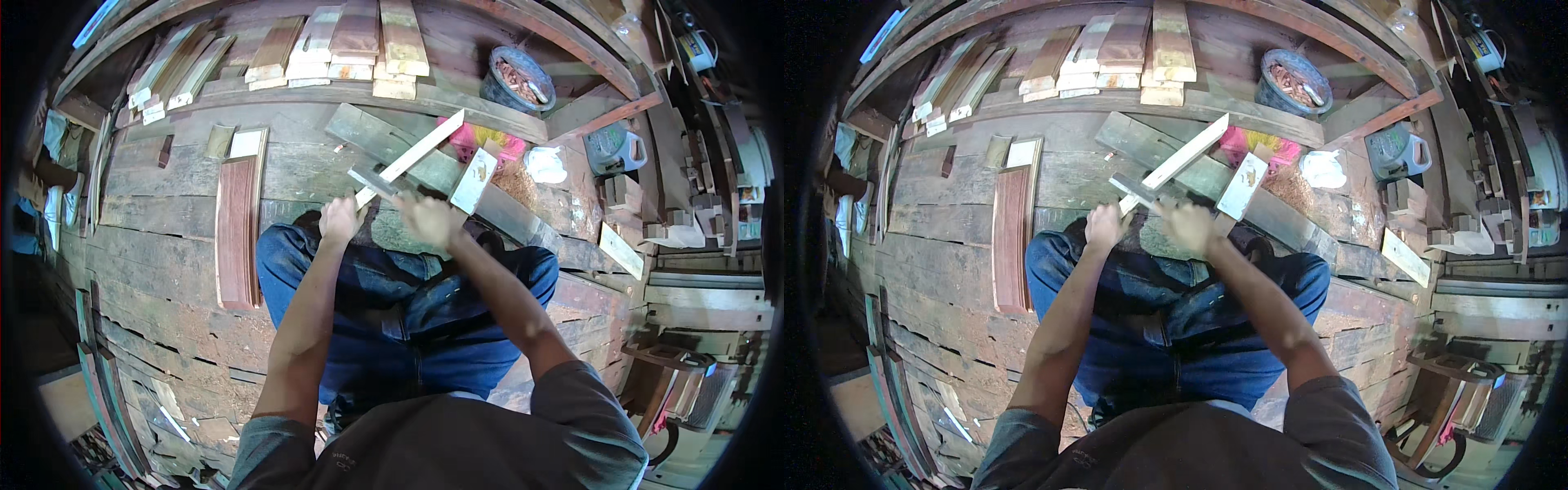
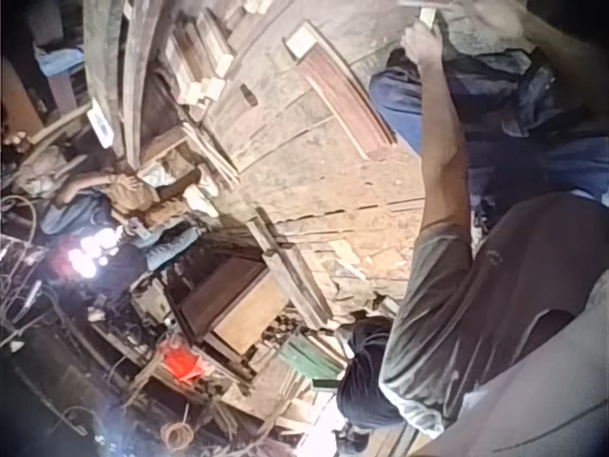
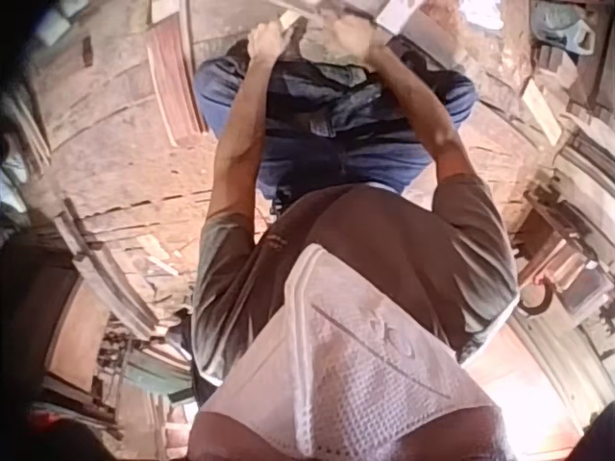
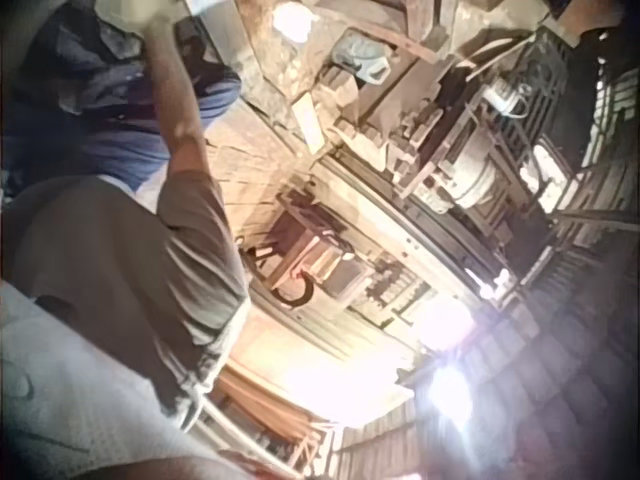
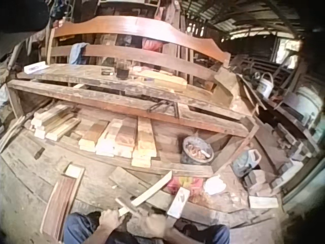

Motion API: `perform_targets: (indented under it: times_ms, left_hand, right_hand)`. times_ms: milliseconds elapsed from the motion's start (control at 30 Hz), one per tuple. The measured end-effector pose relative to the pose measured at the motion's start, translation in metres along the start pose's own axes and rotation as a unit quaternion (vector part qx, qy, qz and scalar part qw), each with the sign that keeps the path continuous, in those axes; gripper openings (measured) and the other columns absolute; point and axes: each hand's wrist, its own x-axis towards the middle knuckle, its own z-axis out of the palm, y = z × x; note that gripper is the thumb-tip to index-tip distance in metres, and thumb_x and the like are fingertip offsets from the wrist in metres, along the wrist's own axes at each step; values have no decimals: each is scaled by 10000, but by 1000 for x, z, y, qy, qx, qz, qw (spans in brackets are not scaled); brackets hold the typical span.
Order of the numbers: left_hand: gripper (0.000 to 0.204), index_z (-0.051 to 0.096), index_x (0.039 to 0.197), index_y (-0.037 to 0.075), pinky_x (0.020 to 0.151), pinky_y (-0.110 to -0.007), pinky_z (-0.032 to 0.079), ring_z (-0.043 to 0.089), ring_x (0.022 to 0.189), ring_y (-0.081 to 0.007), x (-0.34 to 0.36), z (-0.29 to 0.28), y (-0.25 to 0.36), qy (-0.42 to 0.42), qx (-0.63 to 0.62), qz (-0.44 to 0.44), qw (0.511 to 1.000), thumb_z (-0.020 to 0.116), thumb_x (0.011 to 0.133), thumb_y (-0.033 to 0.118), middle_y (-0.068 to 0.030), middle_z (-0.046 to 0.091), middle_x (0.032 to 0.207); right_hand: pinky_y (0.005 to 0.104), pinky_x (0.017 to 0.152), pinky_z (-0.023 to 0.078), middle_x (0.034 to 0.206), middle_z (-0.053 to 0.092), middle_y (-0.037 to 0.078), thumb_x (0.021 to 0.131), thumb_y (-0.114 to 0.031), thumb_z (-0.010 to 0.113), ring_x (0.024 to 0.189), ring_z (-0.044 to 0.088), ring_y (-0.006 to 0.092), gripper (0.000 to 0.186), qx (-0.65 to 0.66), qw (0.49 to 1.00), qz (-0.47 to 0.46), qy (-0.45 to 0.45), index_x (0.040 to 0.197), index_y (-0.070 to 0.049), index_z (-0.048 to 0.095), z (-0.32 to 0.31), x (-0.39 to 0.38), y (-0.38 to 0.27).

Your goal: Using a hammer and chisel to carve or shape a piece of wood while seated on the floor.

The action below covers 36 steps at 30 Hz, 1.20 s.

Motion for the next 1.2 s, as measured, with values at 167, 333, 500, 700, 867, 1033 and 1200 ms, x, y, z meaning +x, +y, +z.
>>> perform_targets:
  times_ms: [167,333,500,700,867,1033,1200]
  left_hand:
    - [444,596,1027,44,765,-492,522,662,808,-406,3,-6,13,16,1,-4,1000,641,841,445,-219,673,831]
    - [447,568,1072,56,758,-478,527,667,803,-387,0,4,-7,7,23,3,1000,642,839,431,-200,678,829]
    - [474,579,1072,43,788,-510,506,654,834,-416,3,-4,17,26,-13,11,1000,655,831,444,-234,670,858]
    - [408,575,1043,48,771,-491,520,655,834,-412,1,0,3,7,0,8,1000,676,815,372,-231,670,861]
    - [398,562,1061,54,771,-495,521,658,812,-417,0,0,6,13,-11,12,1000,682,809,338,-222,673,837]
    - [394,550,1049,56,745,-504,524,659,779,-422,7,-2,9,23,-7,25,999,683,804,335,-225,666,803]
    - [407,535,1055,51,732,-501,527,660,775,-415,-2,5,-4,37,-17,31,999,687,802,331,-227,666,808]
  right_hand:
    - [472,448,490,591,590,210,890,-187,530,498,598,390,248,-10,975,165,147,1047,5,542,-35,20,70]
    - [509,526,532,602,595,234,881,-147,530,589,634,425,227,24,996,43,78,1028,24,508,4,3,-14]
    - [549,629,534,716,628,280,902,-213,509,686,651,444,260,55,993,100,17,1013,20,535,-20,11,33]
    - [566,685,527,823,636,292,873,-176,528,752,638,462,386,45,993,109,30,1201,26,509,-18,-5,-25]
    - [562,705,527,867,643,285,874,-181,528,756,643,471,456,56,985,163,19,1298,-32,453,-8,1,-24]
    - [561,724,524,873,638,305,871,-187,536,774,644,478,411,7,991,97,87,1243,-24,477,-18,50,-15]
    - [532,662,537,1002,606,306,863,-153,528,735,646,449,476,78,982,172,-22,1322,-65,435,-29,8,-30]
